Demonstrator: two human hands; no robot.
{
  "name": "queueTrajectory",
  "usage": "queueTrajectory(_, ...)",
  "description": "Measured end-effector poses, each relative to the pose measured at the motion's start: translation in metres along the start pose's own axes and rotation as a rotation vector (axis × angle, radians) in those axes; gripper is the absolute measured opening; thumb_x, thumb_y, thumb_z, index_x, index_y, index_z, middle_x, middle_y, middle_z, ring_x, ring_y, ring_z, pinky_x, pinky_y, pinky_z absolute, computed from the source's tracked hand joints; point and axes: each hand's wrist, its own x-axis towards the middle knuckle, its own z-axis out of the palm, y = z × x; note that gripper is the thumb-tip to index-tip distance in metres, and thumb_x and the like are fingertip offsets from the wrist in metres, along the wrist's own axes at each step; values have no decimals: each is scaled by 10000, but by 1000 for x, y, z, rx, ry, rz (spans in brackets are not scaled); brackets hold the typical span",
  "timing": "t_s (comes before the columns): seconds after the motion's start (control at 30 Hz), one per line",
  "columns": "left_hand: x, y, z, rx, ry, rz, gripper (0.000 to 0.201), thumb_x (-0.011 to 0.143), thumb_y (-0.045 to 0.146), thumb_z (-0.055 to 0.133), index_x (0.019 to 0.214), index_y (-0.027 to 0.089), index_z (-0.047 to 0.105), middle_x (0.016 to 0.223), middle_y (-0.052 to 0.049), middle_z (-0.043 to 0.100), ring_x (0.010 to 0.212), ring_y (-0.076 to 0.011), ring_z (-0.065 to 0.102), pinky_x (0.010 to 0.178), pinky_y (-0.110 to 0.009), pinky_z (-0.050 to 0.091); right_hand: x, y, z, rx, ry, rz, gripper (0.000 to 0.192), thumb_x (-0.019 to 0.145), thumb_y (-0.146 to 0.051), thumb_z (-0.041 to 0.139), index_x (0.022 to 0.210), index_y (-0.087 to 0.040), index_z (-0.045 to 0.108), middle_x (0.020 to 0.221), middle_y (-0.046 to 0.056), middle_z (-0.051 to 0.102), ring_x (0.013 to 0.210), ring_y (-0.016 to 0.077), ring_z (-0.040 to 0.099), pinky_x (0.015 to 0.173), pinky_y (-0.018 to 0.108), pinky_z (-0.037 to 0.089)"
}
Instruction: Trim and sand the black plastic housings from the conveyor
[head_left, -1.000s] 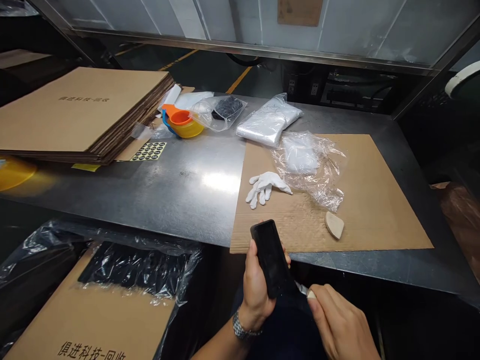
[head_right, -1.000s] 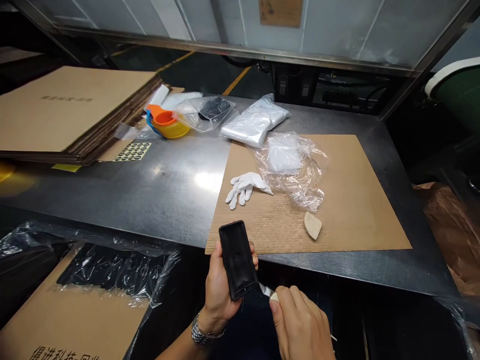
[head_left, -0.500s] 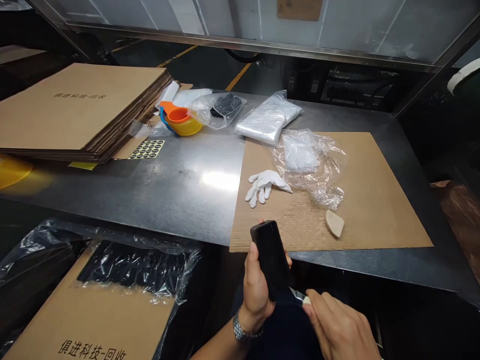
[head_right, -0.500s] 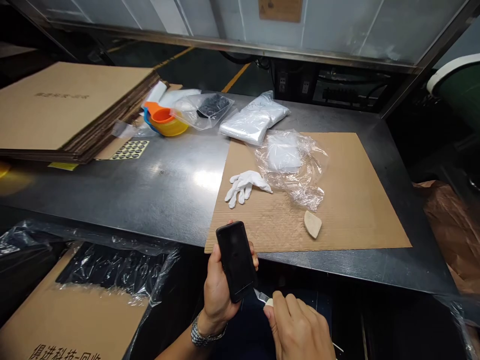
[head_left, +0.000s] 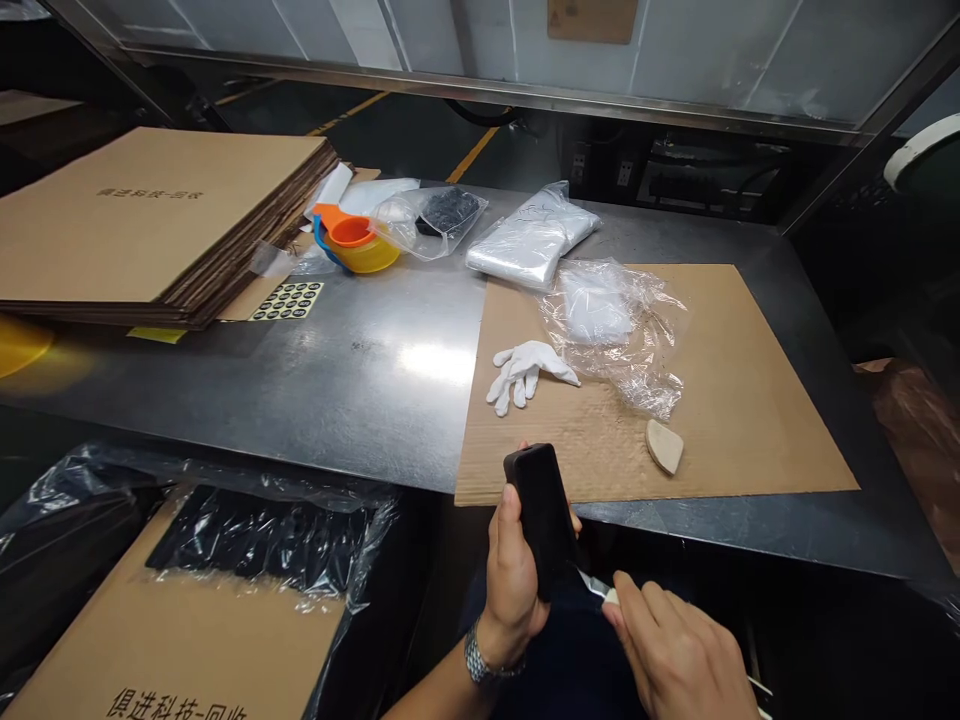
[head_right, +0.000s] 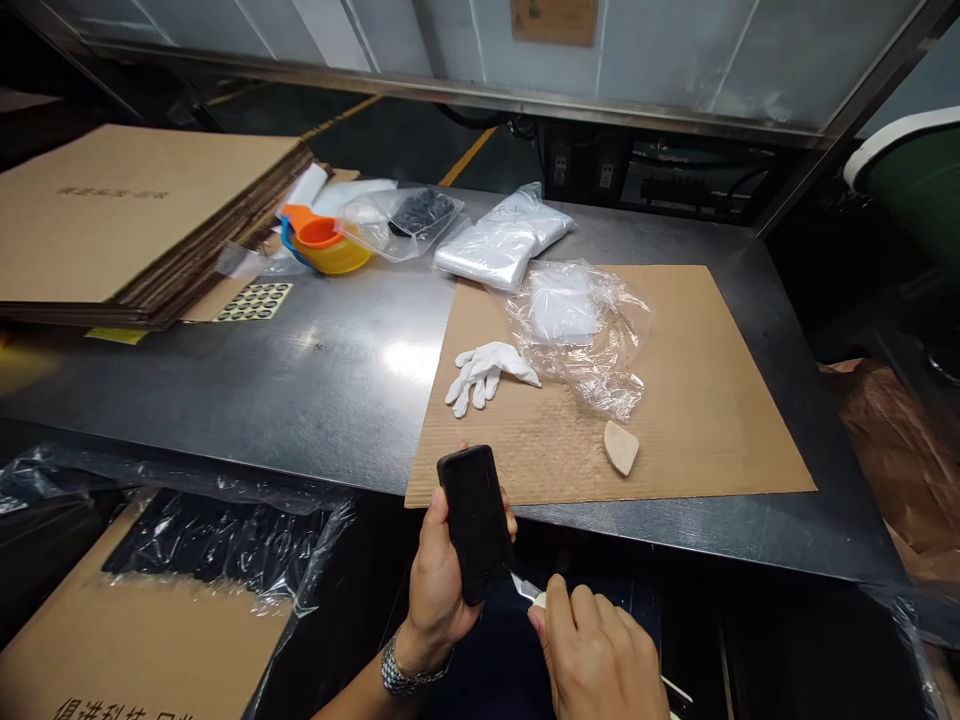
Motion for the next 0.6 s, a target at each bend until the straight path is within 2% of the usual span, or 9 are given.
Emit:
queueTrajectory(0.13,1,2,0,51,-17,-54,484,813,552,433,832,112,637,619,-45,631,504,-132,557,458,-228,446,6,2,-4,134,45,0,325,970,-248,290,964,-129,592,566,-12,563,454,87,526,467,227,323)
queueTrajectory(0.2,2,4,1,73,-14,-76,501,809,563,427,824,110,638,605,-46,629,492,-130,552,451,-225,438,9,3,-7,204,67,40,356,972,-252,275,809,-157,577,496,-37,517,393,76,480,433,227,287)
queueTrajectory(0.3,2,6,2,113,-2,-117,542,783,591,441,783,89,646,572,-58,623,460,-127,538,428,-223,422,11,3,-8,172,60,54,407,973,-266,267,628,-192,472,424,-60,449,329,74,418,403,243,231)
queueTrajectory(0.47,2,5,2,118,-25,-97,512,761,581,486,740,98,654,555,-54,627,459,-132,546,445,-231,425,10,4,-4,86,-10,22,406,980,-288,239,633,-205,434,409,-68,460,303,83,436,391,256,204)
queueTrajectory(0.6,3,4,1,161,-44,-81,508,800,564,440,777,103,653,585,-55,636,476,-127,546,447,-225,419,12,1,-5,38,-9,13,414,982,-287,224,623,-212,415,393,-68,459,291,88,442,390,258,194)
